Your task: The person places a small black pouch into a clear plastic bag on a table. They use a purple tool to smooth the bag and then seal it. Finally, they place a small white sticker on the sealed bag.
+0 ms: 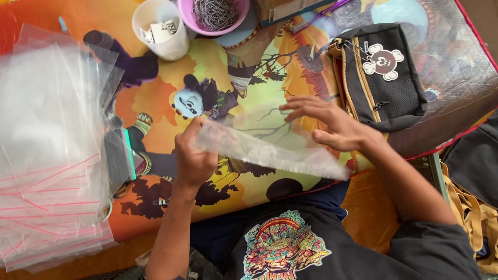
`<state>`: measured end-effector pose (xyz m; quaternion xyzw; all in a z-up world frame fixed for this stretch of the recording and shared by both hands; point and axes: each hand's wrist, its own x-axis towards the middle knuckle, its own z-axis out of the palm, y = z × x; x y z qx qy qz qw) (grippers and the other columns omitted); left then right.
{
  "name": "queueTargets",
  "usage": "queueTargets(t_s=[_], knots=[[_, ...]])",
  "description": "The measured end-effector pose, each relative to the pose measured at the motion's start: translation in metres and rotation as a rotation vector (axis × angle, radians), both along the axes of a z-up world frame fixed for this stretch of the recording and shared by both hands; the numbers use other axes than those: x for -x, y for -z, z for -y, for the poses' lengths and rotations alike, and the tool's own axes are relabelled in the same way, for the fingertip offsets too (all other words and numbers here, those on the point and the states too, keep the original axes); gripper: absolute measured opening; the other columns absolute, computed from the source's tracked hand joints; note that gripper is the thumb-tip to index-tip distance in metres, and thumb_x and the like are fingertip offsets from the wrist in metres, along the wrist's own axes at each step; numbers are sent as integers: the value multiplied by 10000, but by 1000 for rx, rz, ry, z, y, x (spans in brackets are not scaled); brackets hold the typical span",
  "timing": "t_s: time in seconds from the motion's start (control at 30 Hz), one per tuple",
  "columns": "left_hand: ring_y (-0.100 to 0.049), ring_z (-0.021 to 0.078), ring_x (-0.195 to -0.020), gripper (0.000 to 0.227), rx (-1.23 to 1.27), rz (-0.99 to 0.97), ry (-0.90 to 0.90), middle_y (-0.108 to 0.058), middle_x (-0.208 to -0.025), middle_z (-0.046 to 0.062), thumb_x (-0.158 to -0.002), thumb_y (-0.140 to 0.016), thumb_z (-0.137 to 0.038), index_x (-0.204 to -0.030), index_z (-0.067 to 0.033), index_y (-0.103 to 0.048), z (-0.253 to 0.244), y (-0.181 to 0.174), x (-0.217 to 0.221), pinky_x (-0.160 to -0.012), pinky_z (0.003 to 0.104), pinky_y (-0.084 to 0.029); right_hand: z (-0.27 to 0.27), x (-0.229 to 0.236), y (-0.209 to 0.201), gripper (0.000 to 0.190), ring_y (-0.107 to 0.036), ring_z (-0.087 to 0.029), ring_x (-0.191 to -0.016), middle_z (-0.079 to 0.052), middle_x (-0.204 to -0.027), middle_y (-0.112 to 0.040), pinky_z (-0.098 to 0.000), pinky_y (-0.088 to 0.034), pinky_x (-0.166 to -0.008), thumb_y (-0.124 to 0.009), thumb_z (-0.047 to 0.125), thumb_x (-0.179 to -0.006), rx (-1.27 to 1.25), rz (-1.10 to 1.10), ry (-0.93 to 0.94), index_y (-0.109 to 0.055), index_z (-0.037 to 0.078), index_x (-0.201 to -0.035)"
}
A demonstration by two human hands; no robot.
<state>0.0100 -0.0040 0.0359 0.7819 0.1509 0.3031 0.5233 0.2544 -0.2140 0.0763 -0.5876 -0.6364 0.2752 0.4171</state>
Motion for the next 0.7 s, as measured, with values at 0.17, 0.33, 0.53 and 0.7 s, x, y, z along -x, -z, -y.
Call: queueTargets(t_s=[0.17,0.33,0.53,0.7], knots=[[-764,309,-616,199,657,33,-36,-734,-803,208,-1046,-540,-234,-948,-61,-544,5,-39,-24,-493,413,-663,14,26,18,600,-644,-454,-1101,-283,-1139,-675,-589,-475,-993,-534,509,-936,41,-397,78,-625,-22,-1200],[-767,328,-713,184,1083,-77,-172,-759,-932,156,-1010,-567,-351,-963,-175,-539,-10,2,-37,-532,454,-648,13,51,22,77,-464,-56,-564,66,-595,-530,-181,-352,-534,-670,105,-953,104,-535,263,-709,42,-970],[-409,470,-1325,592,80,19,-426,-358,-1333,247,-917,-698,-153,-1323,-11,-292,14,-12,-18,-1079,607,-386,15,53,61,157,-711,-281,-479,-255,-717,-725,-360,-613,-429,-611,145,-989,419,-821,479,-598,-10,-968],[-604,273,-961,237,-169,-394,430,-607,-907,105,-913,-696,-280,-1039,-81,-667,41,-17,2,-913,436,-502,8,56,31,218,-651,-277,-342,-239,-543,-679,-337,-532,-296,-608,176,-978,553,-539,601,-587,-18,-879]])
